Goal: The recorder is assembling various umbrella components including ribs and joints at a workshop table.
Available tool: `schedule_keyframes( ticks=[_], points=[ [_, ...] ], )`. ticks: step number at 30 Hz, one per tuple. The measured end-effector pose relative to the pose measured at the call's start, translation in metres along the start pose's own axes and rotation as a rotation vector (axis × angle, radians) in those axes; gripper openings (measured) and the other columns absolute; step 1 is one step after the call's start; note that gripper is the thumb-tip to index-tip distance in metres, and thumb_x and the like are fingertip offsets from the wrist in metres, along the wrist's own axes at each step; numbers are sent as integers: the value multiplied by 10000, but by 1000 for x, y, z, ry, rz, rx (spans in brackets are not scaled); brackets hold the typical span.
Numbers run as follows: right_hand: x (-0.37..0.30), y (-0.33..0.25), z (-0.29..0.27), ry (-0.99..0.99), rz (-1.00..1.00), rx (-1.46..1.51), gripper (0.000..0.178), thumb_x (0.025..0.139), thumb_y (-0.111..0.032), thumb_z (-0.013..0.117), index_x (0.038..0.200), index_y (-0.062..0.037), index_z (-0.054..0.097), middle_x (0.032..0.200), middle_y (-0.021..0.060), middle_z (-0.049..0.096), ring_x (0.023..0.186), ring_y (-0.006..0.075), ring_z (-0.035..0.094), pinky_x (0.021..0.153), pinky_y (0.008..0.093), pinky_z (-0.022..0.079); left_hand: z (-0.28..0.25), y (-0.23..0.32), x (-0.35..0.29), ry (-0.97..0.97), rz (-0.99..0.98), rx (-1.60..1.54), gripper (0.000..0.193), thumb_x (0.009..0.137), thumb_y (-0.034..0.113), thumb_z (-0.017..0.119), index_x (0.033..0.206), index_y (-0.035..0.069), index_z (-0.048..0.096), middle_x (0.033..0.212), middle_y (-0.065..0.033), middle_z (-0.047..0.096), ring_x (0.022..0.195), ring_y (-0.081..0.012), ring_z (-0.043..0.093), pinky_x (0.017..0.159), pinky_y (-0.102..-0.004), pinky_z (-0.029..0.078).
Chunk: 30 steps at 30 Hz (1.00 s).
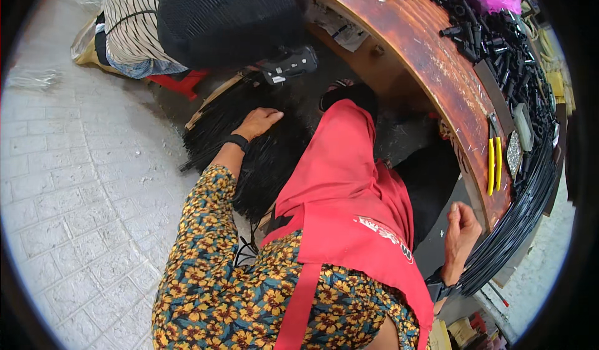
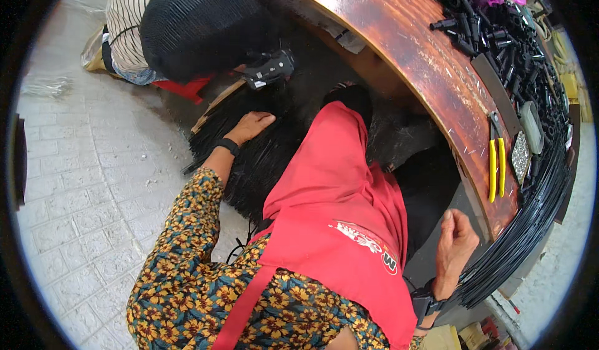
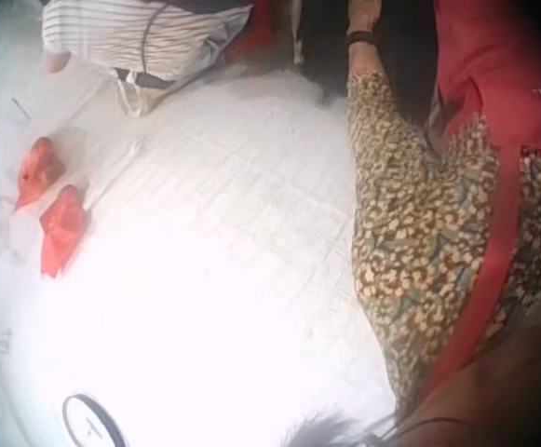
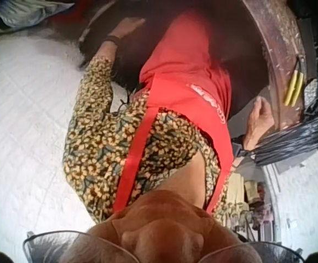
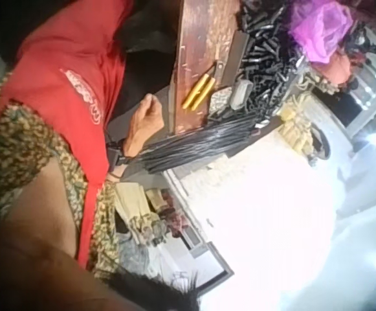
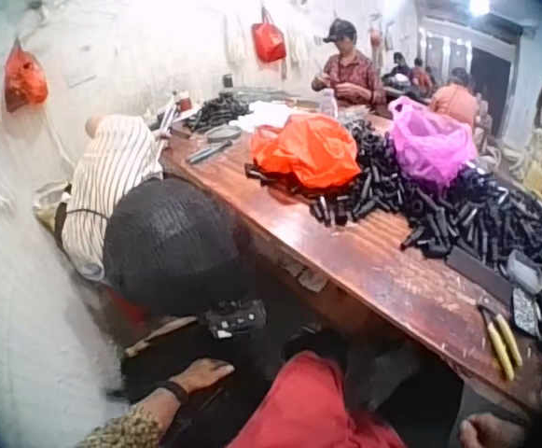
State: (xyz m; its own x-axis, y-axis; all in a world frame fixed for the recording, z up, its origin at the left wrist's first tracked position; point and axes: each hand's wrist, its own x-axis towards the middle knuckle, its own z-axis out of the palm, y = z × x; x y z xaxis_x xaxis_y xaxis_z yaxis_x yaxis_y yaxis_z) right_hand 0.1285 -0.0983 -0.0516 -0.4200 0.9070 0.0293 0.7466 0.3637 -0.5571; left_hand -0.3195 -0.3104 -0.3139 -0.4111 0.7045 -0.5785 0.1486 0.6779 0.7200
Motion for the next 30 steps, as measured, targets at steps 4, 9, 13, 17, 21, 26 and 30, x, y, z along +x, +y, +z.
schedule_keyframes(
  ticks=[4,9,13,17,21,26,30],
  points=[
    [-11,5,4,-7,29,27,170,885,-144,633,896,26,645,628,20,532,591,80,461,531,243,389,-16,-30,13,908,-228,345,368,888,355,558,1091,53,613,1089,-287,572,1095,-430,543,927,-433,459],
    [-12,13,8,17,61,113,192,891,-165,636,893,27,647,638,17,563,608,78,496,563,234,409,-29,-60,7,971,-90,212,452,868,311,574,1211,18,590,1079,-299,603,1034,-435,572,915,-437,456],
    [-14,14,4,-22,65,158,194,894,-162,628,891,30,646,641,16,575,609,83,508,574,232,414,22,-52,-49,778,-122,35,187,794,180,572,890,38,649,915,-218,643,930,-391,620,768,-431,480],
    [-9,19,-2,-18,-29,159,197,886,-164,624,885,32,645,627,39,572,596,95,508,560,251,416,90,-93,-86,528,-355,-437,189,811,157,600,938,56,699,679,-86,638,557,-200,603,507,-344,472],
    [-31,25,-18,-29,-103,128,193,875,-163,623,876,28,646,616,78,566,571,125,518,546,278,422,134,-95,-155,439,-468,-524,314,833,179,627,1124,67,659,746,-48,634,573,-158,587,446,-307,459],
    [-38,28,-21,-25,-192,131,162,865,-140,614,860,18,651,610,101,571,544,160,539,537,298,430,113,-54,-181,489,-446,-586,297,875,174,606,1147,60,641,803,-49,639,656,-163,618,518,-303,495],
    [-32,30,-23,-48,-216,114,146,851,-129,619,845,13,653,586,92,563,514,158,537,525,302,431,91,-44,-175,552,-411,-665,295,887,178,594,1152,54,634,830,-73,653,660,-181,638,519,-298,513]
  ],
)
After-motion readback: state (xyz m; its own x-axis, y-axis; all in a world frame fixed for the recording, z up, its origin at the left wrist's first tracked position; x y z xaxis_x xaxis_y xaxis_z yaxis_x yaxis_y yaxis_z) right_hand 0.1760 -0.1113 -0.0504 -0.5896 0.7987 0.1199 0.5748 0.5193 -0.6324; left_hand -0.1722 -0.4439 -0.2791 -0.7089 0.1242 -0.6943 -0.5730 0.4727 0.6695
